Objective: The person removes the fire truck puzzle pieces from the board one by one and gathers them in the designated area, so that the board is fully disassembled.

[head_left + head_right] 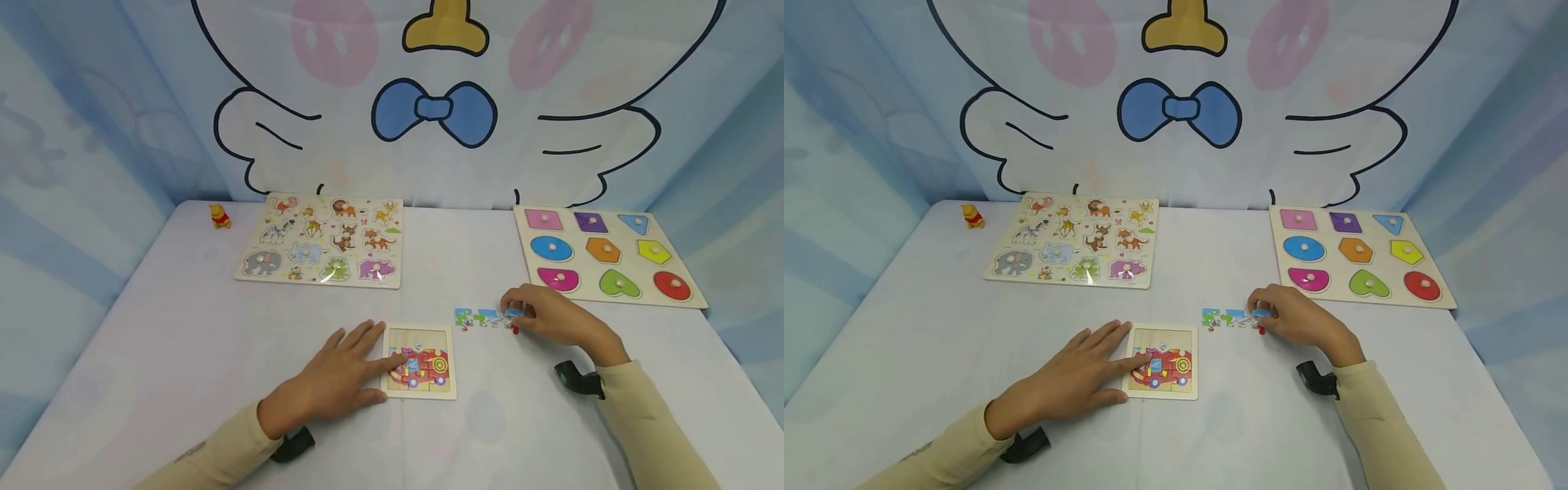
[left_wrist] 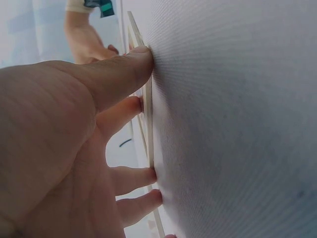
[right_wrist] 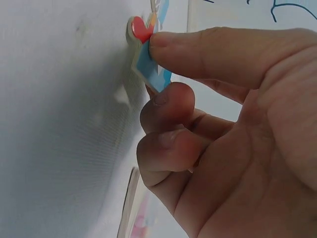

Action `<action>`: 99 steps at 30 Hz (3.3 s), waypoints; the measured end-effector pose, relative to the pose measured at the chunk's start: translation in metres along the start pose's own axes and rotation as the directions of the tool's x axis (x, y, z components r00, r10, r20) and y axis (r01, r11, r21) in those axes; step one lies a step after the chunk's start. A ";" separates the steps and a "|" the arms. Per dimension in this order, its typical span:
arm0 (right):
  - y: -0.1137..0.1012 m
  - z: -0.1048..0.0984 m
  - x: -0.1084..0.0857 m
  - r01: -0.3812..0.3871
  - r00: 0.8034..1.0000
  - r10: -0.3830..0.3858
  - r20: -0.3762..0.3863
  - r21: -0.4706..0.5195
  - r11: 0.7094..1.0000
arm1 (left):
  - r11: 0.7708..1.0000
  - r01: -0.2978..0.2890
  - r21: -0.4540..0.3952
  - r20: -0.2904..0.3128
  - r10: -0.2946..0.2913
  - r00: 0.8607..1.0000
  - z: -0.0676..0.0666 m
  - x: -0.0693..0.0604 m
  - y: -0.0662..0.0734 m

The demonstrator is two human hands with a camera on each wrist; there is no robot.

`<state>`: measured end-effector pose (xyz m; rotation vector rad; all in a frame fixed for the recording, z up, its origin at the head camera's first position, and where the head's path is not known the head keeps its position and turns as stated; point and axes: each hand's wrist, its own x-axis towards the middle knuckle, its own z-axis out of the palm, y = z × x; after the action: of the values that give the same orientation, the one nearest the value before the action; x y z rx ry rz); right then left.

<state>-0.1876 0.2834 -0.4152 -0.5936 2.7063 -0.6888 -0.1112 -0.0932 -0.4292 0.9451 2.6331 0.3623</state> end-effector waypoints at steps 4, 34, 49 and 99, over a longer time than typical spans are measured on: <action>0.000 0.002 -0.001 0.013 1.000 -0.013 -0.024 -0.011 1.000 | 1.000 -0.001 0.002 -0.002 0.002 1.000 0.000 0.000 0.000; 0.004 0.007 0.003 0.028 0.999 -0.029 -0.045 -0.008 1.000 | 1.000 -0.003 0.014 -0.012 0.003 1.000 0.000 0.000 0.001; 0.001 0.008 0.005 0.011 0.999 -0.012 -0.039 -0.025 1.000 | 1.000 0.001 0.009 -0.011 0.000 1.000 0.001 -0.001 -0.002; -0.130 0.081 0.037 0.364 0.922 -0.336 0.193 -0.134 0.922 | 0.985 -0.108 -0.133 0.179 0.131 0.975 -0.020 -0.003 -0.021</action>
<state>-0.1495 0.1311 -0.4238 -1.1476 2.5389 -0.4660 -0.1284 -0.1131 -0.4177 1.0454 2.3630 0.4354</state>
